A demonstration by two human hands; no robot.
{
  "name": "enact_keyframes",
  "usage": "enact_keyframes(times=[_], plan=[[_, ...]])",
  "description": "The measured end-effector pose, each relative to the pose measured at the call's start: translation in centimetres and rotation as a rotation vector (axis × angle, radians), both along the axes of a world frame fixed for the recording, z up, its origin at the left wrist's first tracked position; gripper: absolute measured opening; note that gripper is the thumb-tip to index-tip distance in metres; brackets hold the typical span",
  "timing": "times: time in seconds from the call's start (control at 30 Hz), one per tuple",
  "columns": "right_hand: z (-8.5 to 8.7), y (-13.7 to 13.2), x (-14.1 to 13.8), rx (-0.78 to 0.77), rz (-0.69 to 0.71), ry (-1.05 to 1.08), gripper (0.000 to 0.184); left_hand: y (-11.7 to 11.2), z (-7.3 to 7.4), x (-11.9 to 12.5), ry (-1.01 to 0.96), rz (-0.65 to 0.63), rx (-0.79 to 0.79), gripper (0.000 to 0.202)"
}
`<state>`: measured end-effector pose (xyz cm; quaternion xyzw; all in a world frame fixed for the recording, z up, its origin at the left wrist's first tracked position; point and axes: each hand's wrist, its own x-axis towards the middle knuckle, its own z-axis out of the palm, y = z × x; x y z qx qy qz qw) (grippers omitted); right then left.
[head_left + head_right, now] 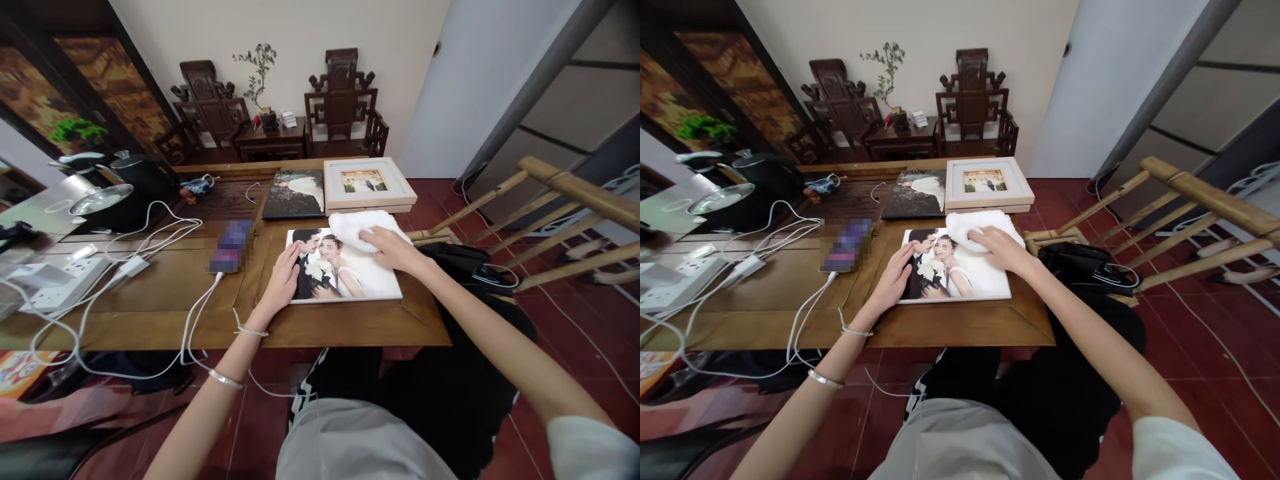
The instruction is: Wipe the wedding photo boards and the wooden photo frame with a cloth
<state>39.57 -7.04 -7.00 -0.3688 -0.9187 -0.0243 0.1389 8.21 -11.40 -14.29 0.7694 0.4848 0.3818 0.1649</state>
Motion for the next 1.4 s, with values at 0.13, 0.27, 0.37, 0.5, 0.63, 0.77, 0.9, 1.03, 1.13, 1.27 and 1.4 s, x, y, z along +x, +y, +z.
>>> enact_keyframes(times=[0.13, 0.27, 0.37, 0.5, 0.63, 0.77, 0.9, 1.03, 1.13, 1.27, 1.4], plan=[[0.4, 2.2, -0.5, 0.018, -0.045, 0.003, 0.054, 0.4, -0.2, 0.1, -0.015, 0.037, -0.012, 0.048], [0.1, -0.1, -0.5, 0.039, -0.018, -0.010, 0.051, 0.9, -0.1, 0.0, -0.004, 0.028, -0.022, 0.047], [-0.6, -4.6, 0.1, 0.063, 0.035, 0.012, 0.052, 1.1, 0.1, 0.0, -0.001, 0.015, -0.010, 0.048], [-1.2, -11.7, 1.1, 0.064, 0.122, 0.045, 0.054, 1.0, 0.2, 0.0, -0.020, 0.024, -0.020, 0.049], [-0.9, -14.9, 1.8, 0.031, 0.183, 0.071, 0.049, 1.1, 0.3, 0.1, -0.025, 0.027, -0.032, 0.049], [-0.4, -11.8, 2.2, 0.016, 0.158, 0.038, 0.052, 1.9, 0.5, 0.0, -0.003, 0.028, -0.036, 0.049], [-0.1, -5.1, 2.1, -0.011, 0.051, 0.021, 0.052, 2.6, 0.5, -0.2, -0.008, 0.020, -0.046, 0.048], [0.3, 1.1, 1.2, -0.049, -0.032, 0.013, 0.054, 2.8, 0.4, -0.3, -0.016, 0.020, -0.051, 0.048], [0.6, 3.3, 0.5, -0.037, -0.058, 0.007, 0.054, 2.7, 0.3, -0.4, -0.021, 0.010, -0.055, 0.047], [0.3, 1.3, 0.3, -0.009, -0.063, -0.029, 0.053, 3.0, 0.0, -0.6, -0.021, -0.016, -0.070, 0.048], [-1.0, -5.3, 0.9, 0.065, 0.024, -0.023, 0.057, 3.3, -0.5, -0.7, -0.020, -0.017, -0.086, 0.049]])
